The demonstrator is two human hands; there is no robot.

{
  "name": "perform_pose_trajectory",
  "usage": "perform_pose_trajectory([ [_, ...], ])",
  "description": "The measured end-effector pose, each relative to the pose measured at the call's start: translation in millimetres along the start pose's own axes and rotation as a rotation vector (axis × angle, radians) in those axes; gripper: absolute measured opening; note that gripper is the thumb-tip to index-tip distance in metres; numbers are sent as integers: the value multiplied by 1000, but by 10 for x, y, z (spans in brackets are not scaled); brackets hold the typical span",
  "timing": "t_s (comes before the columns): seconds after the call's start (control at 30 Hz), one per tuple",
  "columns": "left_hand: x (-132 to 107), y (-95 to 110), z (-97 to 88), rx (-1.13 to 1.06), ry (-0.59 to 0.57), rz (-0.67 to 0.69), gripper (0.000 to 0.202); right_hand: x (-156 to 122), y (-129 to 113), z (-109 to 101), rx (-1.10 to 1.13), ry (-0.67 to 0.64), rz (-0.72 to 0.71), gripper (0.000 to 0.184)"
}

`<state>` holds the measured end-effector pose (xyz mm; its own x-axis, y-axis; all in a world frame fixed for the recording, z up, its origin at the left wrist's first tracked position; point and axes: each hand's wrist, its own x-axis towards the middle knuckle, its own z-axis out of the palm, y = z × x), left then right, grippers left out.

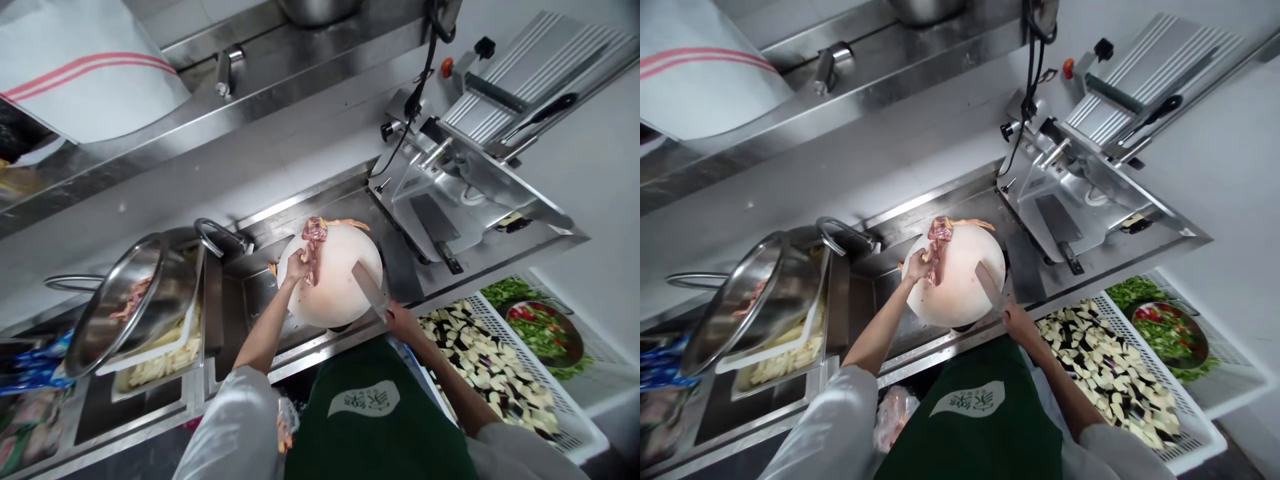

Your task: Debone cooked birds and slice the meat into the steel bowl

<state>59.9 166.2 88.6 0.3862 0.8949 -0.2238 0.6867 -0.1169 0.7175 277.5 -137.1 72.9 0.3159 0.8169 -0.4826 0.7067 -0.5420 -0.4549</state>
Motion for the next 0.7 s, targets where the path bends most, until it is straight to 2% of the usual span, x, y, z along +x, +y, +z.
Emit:
perform_pose_trajectory([
  [0.07,-129,37,65,107,135,61,15,76,56,-98,-23,-16,-6,20],
  [0.13,-316,31,202,272,171,194,15,150,97,-183,-47,-22,-5,21],
  [0.23,-635,-40,522,477,51,296,32,246,137,-262,-76,-23,21,22],
  [0.3,-798,-96,734,539,-42,278,41,292,155,-280,-84,-39,28,22],
  [0.4,-895,-149,935,582,-59,220,52,331,181,-278,-86,-51,15,22],
  [0.53,-865,-174,1001,598,-60,245,46,356,227,-286,-57,-45,10,21],
  [0.7,-866,-178,894,458,-133,269,37,376,265,-334,-59,2,58,23],
])
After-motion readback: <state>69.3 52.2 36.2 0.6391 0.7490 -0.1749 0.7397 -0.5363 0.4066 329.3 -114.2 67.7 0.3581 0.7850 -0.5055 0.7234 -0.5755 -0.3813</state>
